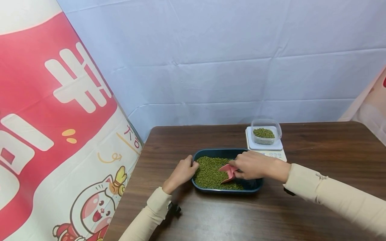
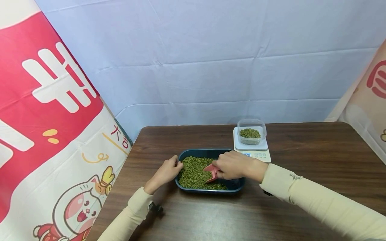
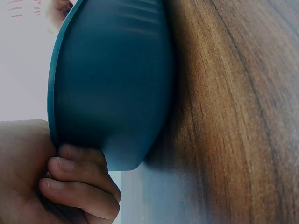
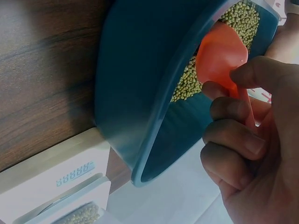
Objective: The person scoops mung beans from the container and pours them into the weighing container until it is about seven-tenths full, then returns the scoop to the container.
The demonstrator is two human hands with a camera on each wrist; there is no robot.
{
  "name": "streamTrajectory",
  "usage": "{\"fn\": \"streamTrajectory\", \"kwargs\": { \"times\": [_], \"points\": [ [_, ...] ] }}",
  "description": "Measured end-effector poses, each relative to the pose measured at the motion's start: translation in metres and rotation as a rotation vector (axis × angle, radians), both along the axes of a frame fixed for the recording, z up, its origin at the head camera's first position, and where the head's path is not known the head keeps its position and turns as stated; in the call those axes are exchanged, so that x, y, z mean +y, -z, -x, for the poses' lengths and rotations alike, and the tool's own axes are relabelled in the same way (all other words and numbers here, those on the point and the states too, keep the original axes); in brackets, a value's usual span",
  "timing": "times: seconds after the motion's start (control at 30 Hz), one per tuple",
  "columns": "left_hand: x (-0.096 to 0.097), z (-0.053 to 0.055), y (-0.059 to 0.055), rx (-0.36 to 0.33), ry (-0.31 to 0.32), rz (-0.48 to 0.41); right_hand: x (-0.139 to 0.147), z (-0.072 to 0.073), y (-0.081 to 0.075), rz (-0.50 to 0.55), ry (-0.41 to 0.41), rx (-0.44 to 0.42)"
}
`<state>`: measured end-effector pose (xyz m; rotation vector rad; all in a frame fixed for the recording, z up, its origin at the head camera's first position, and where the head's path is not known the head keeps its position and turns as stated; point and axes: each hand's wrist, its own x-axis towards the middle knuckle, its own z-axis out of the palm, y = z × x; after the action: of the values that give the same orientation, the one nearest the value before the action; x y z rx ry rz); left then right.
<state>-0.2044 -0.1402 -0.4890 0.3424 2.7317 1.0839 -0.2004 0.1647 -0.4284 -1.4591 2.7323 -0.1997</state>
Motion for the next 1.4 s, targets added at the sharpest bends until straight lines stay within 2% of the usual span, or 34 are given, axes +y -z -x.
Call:
{"fn": "streamTrajectory", "kwargs": {
  "times": [0.27,0.47,1.0,1.4],
  "points": [
    [0.0,0.002,0.002,0.023,-0.001,0.022,-0.004,0.002,0.002,-0.005,0.004,-0.013],
    [-0.001,0.001,0.003,0.016,0.002,0.013,-0.007,0.003,0.003,-0.017,0.003,-0.035],
    [-0.001,0.001,0.002,0.008,0.005,-0.003,-0.016,0.005,0.003,-0.006,-0.018,-0.01],
    [-0.001,0.002,0.003,0.01,0.006,0.0,-0.021,0.008,0.005,-0.056,-0.024,-0.016]
  ]
}}
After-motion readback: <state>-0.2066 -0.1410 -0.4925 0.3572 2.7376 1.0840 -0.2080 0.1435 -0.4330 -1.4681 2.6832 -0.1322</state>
